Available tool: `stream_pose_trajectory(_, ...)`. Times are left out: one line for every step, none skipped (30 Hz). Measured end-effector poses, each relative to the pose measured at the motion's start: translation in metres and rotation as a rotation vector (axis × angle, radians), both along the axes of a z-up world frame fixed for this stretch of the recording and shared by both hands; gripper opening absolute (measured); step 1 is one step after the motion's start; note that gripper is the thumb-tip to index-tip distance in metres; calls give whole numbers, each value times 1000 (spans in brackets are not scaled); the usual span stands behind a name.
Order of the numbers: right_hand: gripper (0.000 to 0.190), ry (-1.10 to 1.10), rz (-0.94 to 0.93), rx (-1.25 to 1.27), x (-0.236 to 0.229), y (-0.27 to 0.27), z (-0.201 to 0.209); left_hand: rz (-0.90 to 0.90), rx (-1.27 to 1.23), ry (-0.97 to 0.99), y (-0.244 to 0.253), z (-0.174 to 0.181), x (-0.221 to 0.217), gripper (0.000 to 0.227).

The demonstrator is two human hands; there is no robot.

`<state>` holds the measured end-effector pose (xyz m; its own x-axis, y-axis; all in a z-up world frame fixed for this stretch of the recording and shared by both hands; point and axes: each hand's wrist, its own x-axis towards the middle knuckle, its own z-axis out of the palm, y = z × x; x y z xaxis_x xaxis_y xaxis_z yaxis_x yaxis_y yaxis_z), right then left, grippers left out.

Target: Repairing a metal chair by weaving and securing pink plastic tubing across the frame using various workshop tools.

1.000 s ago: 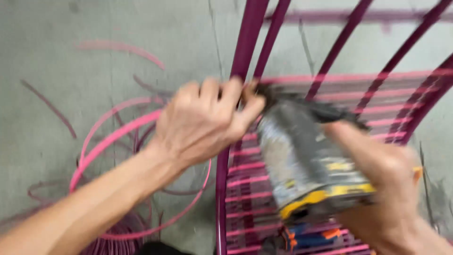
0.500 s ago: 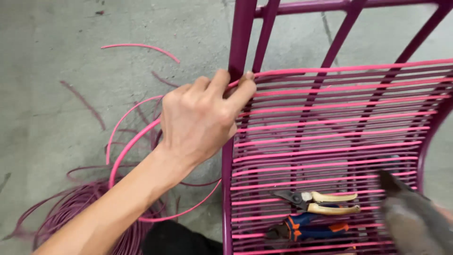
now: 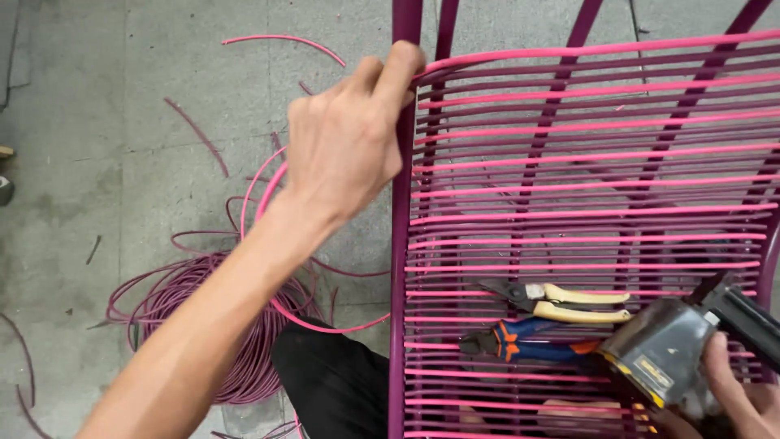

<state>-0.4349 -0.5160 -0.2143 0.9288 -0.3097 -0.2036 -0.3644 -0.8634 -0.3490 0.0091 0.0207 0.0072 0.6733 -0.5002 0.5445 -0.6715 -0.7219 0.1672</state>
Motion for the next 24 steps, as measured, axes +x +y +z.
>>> stream_pose_trajectory(112,-20,-19,-2,14,55,26,-41,23,39,3,4,1,33)
stream_pose_trajectory(113,-36,-37,-6,36,91,44,-42,24,41,5,9,-1,33)
stream_pose_trajectory(114,-53,-56,-10,52,128,66,-61,31,54,7,14,-1,30)
stream_pose_trajectory(115,-69,-74,-13,61,165,94,-80,38,66,10,19,-2,31)
stream_pose_trajectory(115,-66,-75,-12,62,165,96,-81,39,69,14,16,0,31)
stream_pose_trajectory(112,-85,-74,-54,62,164,99,-60,71,32,17,14,1,23)
stream_pose_trajectory(108,-104,-74,-95,62,164,102,-39,104,-5,21,12,3,16)
stream_pose_trajectory(108,-107,-75,-97,66,164,107,-39,102,-8,20,14,3,16)
stream_pose_trajectory(95,-214,-10,-63,70,164,112,-52,63,18,19,15,2,14)
stream_pose_trajectory(81,-315,58,-27,72,165,118,-62,26,51,20,16,1,13)
stream_pose_trajectory(81,-312,60,-26,99,186,146,-59,26,54,19,16,2,13)
stream_pose_trajectory(69,-318,178,-38,124,207,172,-87,-50,88,19,15,1,11)
stream_pose_trajectory(57,-325,297,-50,150,230,198,-113,-127,121,20,13,1,9)
stream_pose_trajectory(57,-320,303,-43,171,238,200,-105,-124,127,21,14,2,9)
stream_pose_trajectory(61,-248,430,-52,193,246,203,-90,-127,52,22,15,3,11)
stream_pose_trajectory(65,-179,551,-64,216,255,205,-81,-132,-25,22,16,7,13)
stream_pose_trajectory(65,-176,553,-61,223,255,195,-79,-130,-22,27,13,10,13)
stream_pose_trajectory(68,-43,627,-79,231,255,185,-188,-300,31,30,9,14,4)
stream_pose_trajectory(71,92,697,-96,239,255,174,-299,-470,84,33,6,19,7)
stream_pose_trajectory(71,98,703,-97,246,254,175,-293,-474,87,32,7,16,7)
stream_pose_trajectory(65,245,661,-43,252,255,176,-225,-414,169,31,8,14,3)
stream_pose_trajectory(60,385,611,9,259,255,176,-169,-351,249,29,9,13,2)
stream_pose_trajectory(60,385,612,6,263,252,179,-167,-353,247,25,12,12,2)
stream_pose_trajectory(57,395,565,93,266,250,182,-119,-408,333,21,15,11,5)
